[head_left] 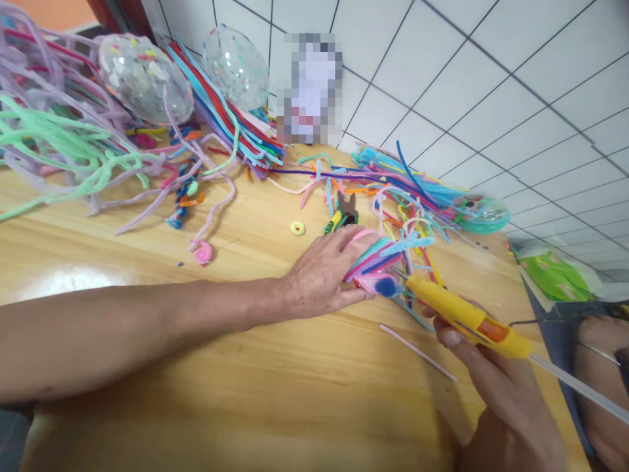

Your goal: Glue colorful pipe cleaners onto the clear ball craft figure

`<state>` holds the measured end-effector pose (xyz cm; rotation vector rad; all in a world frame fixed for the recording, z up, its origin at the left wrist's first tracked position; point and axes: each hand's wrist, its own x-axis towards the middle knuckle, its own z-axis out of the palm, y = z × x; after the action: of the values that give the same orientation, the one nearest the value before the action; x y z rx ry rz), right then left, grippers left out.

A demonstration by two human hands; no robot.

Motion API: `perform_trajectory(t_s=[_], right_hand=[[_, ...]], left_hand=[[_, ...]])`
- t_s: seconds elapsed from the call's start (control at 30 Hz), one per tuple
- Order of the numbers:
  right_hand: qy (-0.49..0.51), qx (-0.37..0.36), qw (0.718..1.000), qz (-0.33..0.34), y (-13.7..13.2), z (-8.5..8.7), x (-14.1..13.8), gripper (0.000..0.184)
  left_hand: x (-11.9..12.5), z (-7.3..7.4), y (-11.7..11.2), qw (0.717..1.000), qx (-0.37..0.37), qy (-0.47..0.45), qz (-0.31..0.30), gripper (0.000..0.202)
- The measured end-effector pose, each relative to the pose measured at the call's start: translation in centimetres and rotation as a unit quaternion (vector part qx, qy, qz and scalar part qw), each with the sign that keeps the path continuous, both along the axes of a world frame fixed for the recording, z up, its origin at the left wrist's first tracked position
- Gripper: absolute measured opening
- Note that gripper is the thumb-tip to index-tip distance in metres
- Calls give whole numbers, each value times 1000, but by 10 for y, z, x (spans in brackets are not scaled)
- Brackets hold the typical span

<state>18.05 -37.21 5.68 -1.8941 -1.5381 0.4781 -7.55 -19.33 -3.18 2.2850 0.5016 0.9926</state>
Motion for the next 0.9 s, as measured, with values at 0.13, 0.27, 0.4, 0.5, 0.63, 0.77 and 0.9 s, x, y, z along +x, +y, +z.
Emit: perform_trajectory(t_s=[0.13,0.27,0.4,0.5,0.63,0.77,0.9], right_hand=[[7,-8,1000,28,0,0,-2,20],[6,-24,998,53,3,1,-8,18],[6,-18,998,64,5,3,-10,16],[7,-8,998,61,4,4,-8,17],[13,-4,999,43,1,4,-4,15],[20,-21,999,35,0,-1,-5,19],[23,-19,999,14,1,1,-3,25]], left_hand=[[0,0,0,1000,4,1,2,87],[1,-1,-1,1000,-1,7,3,86],[1,-1,-1,1000,4,6,4,89],[1,-1,-1,1000,3,4,0,90],[0,1,0,1000,-7,9,-4,90],[0,1,0,1000,-11,10,-3,88],[-1,-2,1,1000,0,0,-4,90]])
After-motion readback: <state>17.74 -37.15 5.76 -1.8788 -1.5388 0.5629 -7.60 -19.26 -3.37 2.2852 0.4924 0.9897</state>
